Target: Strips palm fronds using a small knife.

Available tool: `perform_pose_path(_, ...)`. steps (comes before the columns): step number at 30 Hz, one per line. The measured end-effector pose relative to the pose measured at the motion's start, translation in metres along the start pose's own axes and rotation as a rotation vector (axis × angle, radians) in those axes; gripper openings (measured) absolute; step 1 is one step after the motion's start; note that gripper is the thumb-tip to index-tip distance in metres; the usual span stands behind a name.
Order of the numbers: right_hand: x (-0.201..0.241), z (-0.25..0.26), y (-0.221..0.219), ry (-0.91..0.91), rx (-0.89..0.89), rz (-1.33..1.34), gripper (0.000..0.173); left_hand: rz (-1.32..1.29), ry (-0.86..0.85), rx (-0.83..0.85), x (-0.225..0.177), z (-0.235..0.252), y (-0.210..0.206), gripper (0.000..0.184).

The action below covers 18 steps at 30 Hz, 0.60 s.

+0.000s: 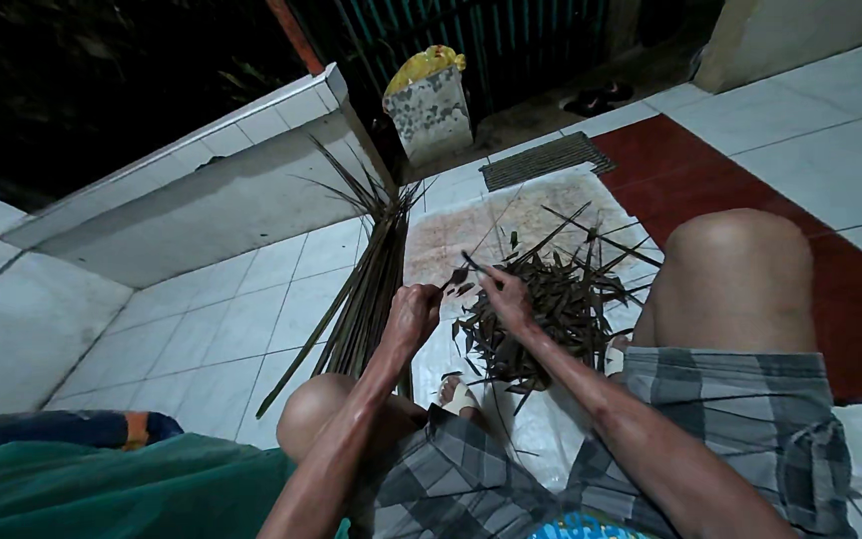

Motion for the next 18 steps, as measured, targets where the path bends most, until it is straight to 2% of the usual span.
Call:
perform_pose_path(3,-0.019,0.009,0.023,-0.049,-0.052,-0.014,0.040,0.027,0.035,0.021,0.003,0.000,0.002,0.021)
perform_pose_path(6,-0.007,-0.002,0.034,0.019,-0.024,-0.004,0.040,0.096,0.043,0.030,0.000,0.001,-0.002,0.020)
perform_pose_path(11,0.022,-0.016,0.014,0.127,0.226,0.012,0.038,0.204,0.045,0.084,-0.005,0.004,-0.007,0.025)
perform_pose_path(18,0.029,-0.014,0.008,0.100,0.243,-0.130,0.037,0.299,0.061,0.136,-0.008,-0.001,-0.011,0.026)
Point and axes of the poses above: each hand's wrist, its own z-axis towards the middle knuckle, its own y-axis out of the back of the hand, x = y × z, the point moved 5 cm from there along z, towards the middle knuckle, and after that the axes turned 8 degrees about -z, right-handed, at the moved point
